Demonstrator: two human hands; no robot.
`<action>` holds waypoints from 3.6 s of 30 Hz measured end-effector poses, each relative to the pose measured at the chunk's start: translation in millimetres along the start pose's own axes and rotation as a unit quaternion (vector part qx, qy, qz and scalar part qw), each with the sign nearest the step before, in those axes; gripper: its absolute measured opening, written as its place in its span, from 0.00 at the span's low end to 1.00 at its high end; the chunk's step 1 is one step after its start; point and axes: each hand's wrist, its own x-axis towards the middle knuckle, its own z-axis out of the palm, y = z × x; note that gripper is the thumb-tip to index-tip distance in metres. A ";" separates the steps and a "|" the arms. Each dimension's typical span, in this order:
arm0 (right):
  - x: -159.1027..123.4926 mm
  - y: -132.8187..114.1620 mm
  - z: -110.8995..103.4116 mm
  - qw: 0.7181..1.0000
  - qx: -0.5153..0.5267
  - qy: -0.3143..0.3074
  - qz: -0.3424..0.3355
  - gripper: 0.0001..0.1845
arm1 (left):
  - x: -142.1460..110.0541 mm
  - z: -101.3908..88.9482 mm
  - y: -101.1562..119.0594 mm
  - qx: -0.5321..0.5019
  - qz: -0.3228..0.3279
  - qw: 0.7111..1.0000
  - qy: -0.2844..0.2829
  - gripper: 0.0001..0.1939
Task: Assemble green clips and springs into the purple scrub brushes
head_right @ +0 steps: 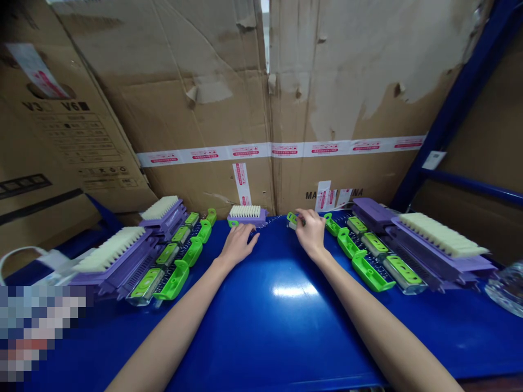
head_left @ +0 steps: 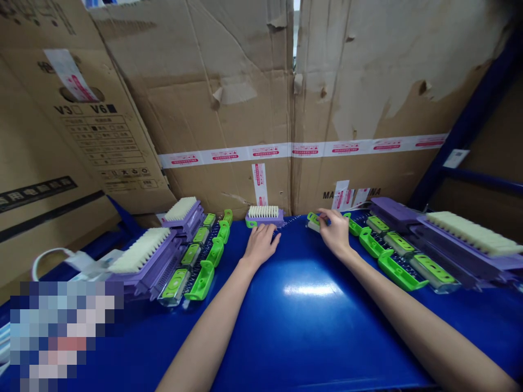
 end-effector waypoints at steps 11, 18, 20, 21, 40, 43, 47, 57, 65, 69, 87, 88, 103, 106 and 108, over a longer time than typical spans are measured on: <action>-22.3 -32.8 32.3 0.969 0.137 -0.206 -0.014 0.19 | 0.5 -1.6 -1.3 -0.027 -0.029 0.996 0.079 0.17; -20.4 -42.7 22.1 0.924 0.305 -0.218 0.068 0.24 | 0.6 -7.4 13.7 -0.114 0.061 0.992 0.003 0.15; -20.2 -42.5 20.8 0.918 0.325 -0.220 0.062 0.21 | 0.5 -6.5 18.4 -0.116 0.081 0.990 -0.019 0.14; -20.5 -41.8 21.1 0.919 0.324 -0.217 0.056 0.19 | 0.5 -5.7 19.8 -0.114 0.082 0.990 -0.029 0.15; -26.4 -31.8 25.7 0.938 0.269 -0.208 0.060 0.19 | 7.2 20.8 1.3 -0.376 -0.117 0.917 -0.064 0.16; -26.7 -29.9 27.9 0.928 0.302 -0.200 0.090 0.21 | 9.6 23.7 -1.2 -0.471 -0.145 0.869 -0.040 0.14; -25.9 -33.7 26.5 0.927 0.317 -0.180 0.086 0.18 | 11.6 25.6 -4.1 -0.539 -0.177 0.823 0.003 0.12; -30.3 -48.7 20.6 0.934 0.328 -0.134 0.050 0.14 | 13.6 23.8 1.0 -0.600 -0.169 0.782 0.027 0.24; -35.1 -50.2 23.6 0.916 0.383 -0.121 0.018 0.13 | 13.3 18.0 6.6 -0.512 -0.161 0.842 0.052 0.22; -36.9 -51.4 21.3 0.917 0.381 -0.120 -0.004 0.13 | 13.6 17.2 11.8 -0.514 -0.169 0.840 0.027 0.26; -38.6 -45.1 21.1 0.927 0.347 -0.141 -0.011 0.13 | 11.9 19.5 8.0 -0.621 -0.208 0.756 -0.017 0.35; -38.8 -45.3 21.2 0.925 0.353 -0.141 -0.011 0.13 | 12.0 19.2 7.8 -0.624 -0.204 0.754 -0.020 0.35; -35.7 -58.2 12.2 0.897 0.415 -0.144 0.039 0.13 | 11.0 12.7 2.7 -0.635 -0.167 0.751 -0.061 0.28; -35.2 -54.7 13.8 0.892 0.423 -0.150 0.051 0.14 | 10.6 11.6 2.2 -0.641 -0.158 0.747 -0.077 0.29; -34.5 -51.9 15.0 0.885 0.433 -0.161 0.066 0.15 | 10.3 9.8 2.1 -0.645 -0.158 0.743 -0.086 0.30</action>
